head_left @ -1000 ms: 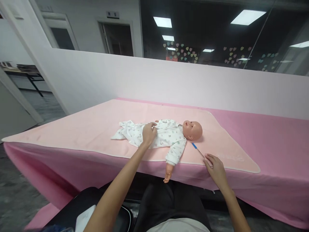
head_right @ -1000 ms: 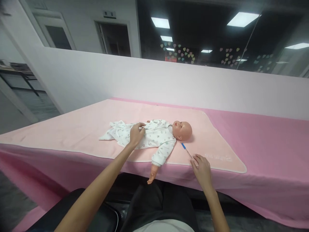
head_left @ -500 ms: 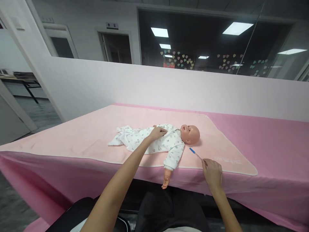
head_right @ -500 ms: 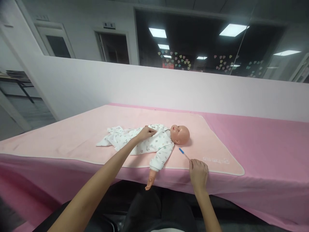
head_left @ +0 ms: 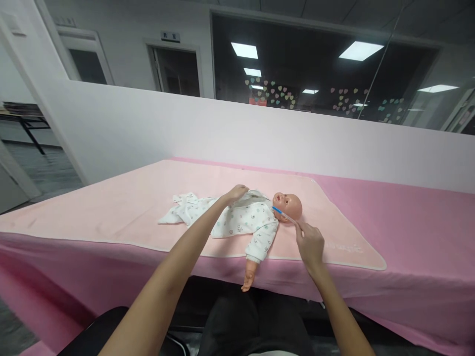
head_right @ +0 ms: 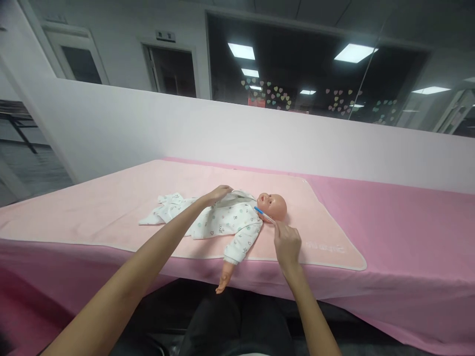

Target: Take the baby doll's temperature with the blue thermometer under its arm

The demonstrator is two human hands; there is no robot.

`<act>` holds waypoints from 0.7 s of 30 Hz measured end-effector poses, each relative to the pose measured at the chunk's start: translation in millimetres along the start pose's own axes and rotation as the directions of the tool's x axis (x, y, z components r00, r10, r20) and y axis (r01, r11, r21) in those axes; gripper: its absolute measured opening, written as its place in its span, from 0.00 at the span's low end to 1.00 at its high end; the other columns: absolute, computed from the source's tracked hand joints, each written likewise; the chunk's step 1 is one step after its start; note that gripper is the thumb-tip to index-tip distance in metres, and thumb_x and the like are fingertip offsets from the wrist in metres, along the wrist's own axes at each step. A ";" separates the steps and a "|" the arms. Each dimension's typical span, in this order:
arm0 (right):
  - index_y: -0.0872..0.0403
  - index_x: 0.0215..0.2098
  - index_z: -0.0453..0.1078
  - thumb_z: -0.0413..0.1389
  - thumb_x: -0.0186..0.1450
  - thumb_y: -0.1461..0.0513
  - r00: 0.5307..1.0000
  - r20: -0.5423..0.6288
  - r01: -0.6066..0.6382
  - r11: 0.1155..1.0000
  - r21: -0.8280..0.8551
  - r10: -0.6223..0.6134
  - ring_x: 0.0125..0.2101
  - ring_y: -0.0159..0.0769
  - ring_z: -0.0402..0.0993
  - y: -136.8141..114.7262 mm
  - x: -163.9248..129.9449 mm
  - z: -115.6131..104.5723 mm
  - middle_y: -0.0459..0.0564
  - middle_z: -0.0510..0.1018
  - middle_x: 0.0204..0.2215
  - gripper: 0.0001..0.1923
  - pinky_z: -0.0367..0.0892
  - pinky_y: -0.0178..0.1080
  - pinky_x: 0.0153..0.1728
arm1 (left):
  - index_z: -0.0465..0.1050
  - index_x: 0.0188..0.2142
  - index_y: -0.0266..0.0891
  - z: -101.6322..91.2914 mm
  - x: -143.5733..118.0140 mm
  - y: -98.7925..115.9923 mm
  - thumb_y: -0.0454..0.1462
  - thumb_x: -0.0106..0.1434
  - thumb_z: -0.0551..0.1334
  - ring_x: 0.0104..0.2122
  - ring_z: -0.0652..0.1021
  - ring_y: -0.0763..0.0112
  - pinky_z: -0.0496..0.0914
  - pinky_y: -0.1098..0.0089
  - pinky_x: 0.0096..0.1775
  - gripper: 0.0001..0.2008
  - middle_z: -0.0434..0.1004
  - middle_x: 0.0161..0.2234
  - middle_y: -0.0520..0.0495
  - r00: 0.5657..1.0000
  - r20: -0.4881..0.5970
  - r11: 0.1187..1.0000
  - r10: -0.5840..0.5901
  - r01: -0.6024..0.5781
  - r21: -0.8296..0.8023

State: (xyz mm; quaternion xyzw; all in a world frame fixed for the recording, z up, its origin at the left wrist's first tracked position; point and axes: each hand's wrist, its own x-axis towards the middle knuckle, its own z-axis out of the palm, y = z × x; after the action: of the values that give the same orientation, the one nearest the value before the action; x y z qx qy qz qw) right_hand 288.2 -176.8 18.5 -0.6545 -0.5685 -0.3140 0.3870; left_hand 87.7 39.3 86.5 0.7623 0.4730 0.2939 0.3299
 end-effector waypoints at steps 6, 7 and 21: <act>0.55 0.30 0.72 0.43 0.66 0.66 0.938 0.332 0.113 0.993 -0.018 -0.101 0.29 0.33 0.70 -40.0 54.4 45.0 0.52 0.76 0.30 0.16 0.56 0.33 0.26 | 0.72 0.33 0.37 -17.4 3.3 11.2 0.52 0.43 0.64 0.34 0.72 0.66 0.64 0.72 0.34 0.23 0.74 0.32 0.47 0.982 0.175 0.977 0.068 -0.101 0.188; 0.56 0.31 0.71 0.43 0.65 0.67 0.915 0.389 0.136 0.990 -0.039 -0.110 0.30 0.34 0.70 -46.7 62.7 50.4 0.53 0.76 0.31 0.15 0.57 0.34 0.27 | 0.73 0.33 0.37 -18.9 3.8 12.5 0.50 0.43 0.64 0.33 0.72 0.66 0.64 0.72 0.34 0.22 0.74 0.32 0.47 0.980 0.172 0.959 0.098 -0.139 0.246; 0.56 0.39 0.69 0.50 0.65 0.61 0.708 0.694 0.126 0.990 0.058 -0.131 0.38 0.33 0.70 -78.1 125.0 77.4 0.50 0.74 0.37 0.09 0.66 0.37 0.38 | 0.75 0.27 0.35 -28.4 -6.3 31.0 0.48 0.59 0.52 0.26 0.68 0.74 0.58 0.74 0.29 0.21 0.74 0.24 0.51 0.896 0.119 0.808 0.428 -0.439 0.392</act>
State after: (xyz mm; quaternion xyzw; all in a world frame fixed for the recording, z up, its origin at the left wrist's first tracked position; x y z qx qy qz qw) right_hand 228.4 -43.0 97.7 -0.6821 -0.7173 -0.0695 0.1242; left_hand 80.1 29.6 127.1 0.9053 0.3334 0.2462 0.0929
